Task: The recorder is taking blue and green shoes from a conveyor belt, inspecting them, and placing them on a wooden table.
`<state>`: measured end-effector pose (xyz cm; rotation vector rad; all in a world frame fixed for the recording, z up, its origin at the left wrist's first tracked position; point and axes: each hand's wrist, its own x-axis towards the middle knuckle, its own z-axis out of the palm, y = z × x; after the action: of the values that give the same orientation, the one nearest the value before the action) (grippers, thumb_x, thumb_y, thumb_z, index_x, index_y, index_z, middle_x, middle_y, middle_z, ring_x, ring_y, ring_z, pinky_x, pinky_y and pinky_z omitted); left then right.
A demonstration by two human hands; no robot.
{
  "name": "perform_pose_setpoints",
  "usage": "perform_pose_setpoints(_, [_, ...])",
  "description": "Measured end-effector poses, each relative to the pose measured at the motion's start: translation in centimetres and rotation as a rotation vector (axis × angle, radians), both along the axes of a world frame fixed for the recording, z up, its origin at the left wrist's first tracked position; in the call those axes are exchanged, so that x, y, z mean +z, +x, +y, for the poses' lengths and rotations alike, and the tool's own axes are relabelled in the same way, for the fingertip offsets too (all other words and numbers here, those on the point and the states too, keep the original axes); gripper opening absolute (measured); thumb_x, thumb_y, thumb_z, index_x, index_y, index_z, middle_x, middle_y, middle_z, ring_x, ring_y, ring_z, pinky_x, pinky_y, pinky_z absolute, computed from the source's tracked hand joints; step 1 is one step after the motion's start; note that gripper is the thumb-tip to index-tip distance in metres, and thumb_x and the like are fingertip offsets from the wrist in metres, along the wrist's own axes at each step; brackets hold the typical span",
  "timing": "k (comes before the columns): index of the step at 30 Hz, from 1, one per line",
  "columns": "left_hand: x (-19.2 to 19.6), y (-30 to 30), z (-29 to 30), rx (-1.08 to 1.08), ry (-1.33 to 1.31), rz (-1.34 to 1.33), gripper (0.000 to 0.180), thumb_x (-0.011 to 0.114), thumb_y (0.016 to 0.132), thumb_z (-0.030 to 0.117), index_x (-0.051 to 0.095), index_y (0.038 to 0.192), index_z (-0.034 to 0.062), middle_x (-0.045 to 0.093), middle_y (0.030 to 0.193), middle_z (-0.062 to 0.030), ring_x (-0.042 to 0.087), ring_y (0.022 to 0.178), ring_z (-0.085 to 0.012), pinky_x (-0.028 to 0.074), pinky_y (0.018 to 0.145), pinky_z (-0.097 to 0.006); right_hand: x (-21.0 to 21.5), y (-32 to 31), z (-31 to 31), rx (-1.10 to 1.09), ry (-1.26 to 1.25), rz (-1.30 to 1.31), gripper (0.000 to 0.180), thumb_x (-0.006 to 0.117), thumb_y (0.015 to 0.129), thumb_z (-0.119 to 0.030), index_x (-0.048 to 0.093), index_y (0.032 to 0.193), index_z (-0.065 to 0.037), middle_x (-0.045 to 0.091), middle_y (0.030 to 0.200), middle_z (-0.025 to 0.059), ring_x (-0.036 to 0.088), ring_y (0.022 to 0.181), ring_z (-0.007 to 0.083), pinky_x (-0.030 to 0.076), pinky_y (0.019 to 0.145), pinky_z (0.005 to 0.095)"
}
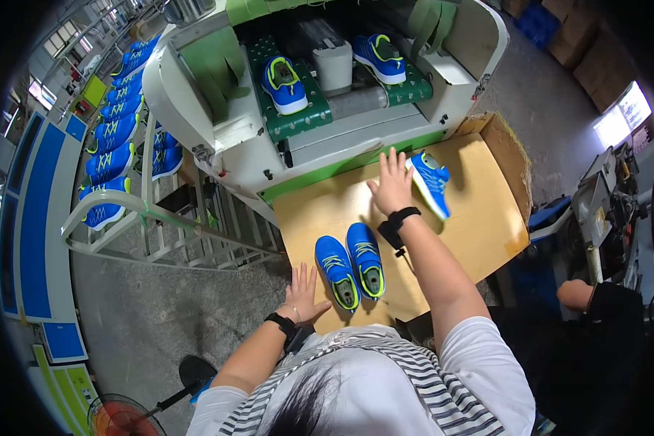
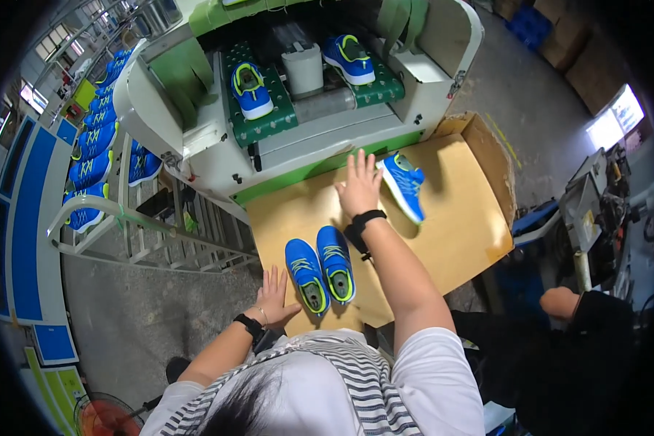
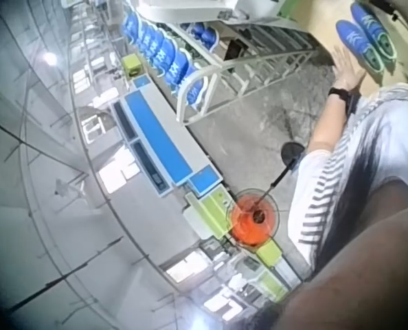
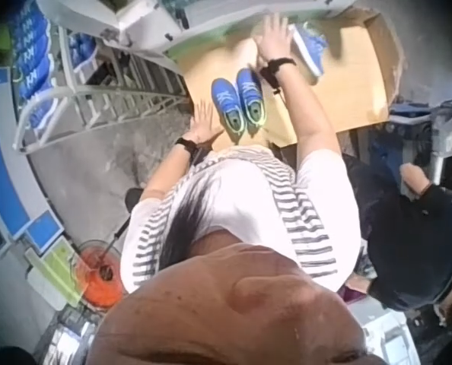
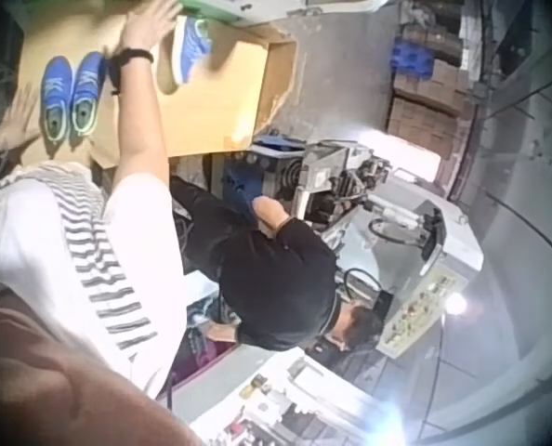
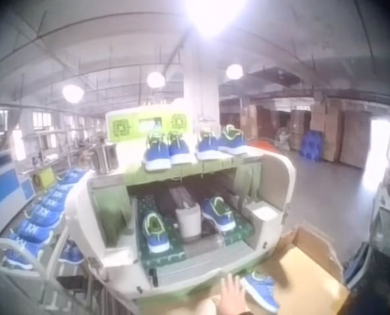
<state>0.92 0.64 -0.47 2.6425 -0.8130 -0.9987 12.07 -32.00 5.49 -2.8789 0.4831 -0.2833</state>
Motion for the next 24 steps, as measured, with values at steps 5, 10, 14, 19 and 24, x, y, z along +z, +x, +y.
perform_pose_setpoints(5, [1.3, -0.9, -0.2, -0.001, 0.13, 0.011, 0.116, 0.06, 0.078, 0.067, -0.004, 0.153, 0.0072, -0.016, 0.158, -0.022, -0.014, 0.145, -0.0416, 0.019, 0.11, -0.064, 1.3, -4.8, -3.5, -0.288, 0.051, 0.165, 0.091, 0.077, 0.074, -0.041, 0.032, 0.147, -0.009, 0.023, 0.155, 0.0197, 0.017, 0.142, 0.0449, 0.02, 0.112, 0.0598])
perform_pose_setpoints(10, [1.6, -0.9, -0.6, -0.024, 0.132, 0.021, 0.117, 0.061, 0.078, 0.067, -0.004, 0.153, 0.0073, -0.015, 0.158, -0.0218, -0.013, 0.145, -0.0418, 0.02, 0.11, -0.063, -5.7, -10.7, -5.2, -0.222, 0.495, -0.181, 0.066, 0.08, 0.071, -0.026, 0.051, 0.125, -0.002, 0.063, 0.111, 0.0235, 0.059, 0.107, 0.0386, 0.046, 0.093, 0.0444])
perform_pose_setpoints(14, [1.1, -1.0, -0.4, -0.015, 0.111, -0.023, 0.117, 0.062, 0.077, 0.067, -0.004, 0.154, 0.0076, -0.014, 0.158, -0.0211, -0.011, 0.146, -0.0418, 0.02, 0.109, -0.064, -5.9, -13.4, -5.2, -0.126, 0.518, -0.138, 0.066, 0.081, 0.068, -0.019, 0.052, 0.125, -0.003, 0.063, 0.111, 0.0205, 0.058, 0.106, 0.0392, 0.046, 0.093, 0.0441])
perform_pose_setpoints(19, [0.7, -0.6, -0.7, -0.015, 0.078, -0.008, 0.119, 0.064, 0.075, 0.068, -0.005, 0.154, 0.0119, -0.016, 0.159, -0.0187, -0.014, 0.146, -0.0402, 0.021, 0.108, -0.065, -4.2, -16.5, -15.2, 0.129, 0.547, -0.11, 0.041, 0.066, 0.08, -0.011, 0.06, 0.12, -0.004, 0.063, 0.115, 0.0201, 0.056, 0.113, 0.0365, 0.044, 0.099, 0.0403])
perform_pose_setpoints(24, [-0.5, -0.7, 0.5, -0.001, 0.153, 0.003, 0.12, 0.063, 0.075, 0.069, -0.009, 0.154, 0.013, -0.021, 0.158, -0.0167, -0.019, 0.145, -0.0391, 0.021, 0.108, -0.066, -1.5, -15.1, -12.5, -0.414, 0.49, -0.204, 0.062, 0.052, 0.097, -0.04, 0.042, 0.138, 0.005, 0.047, 0.137, 0.0282, 0.046, 0.128, 0.038, 0.037, 0.106, 0.0395])
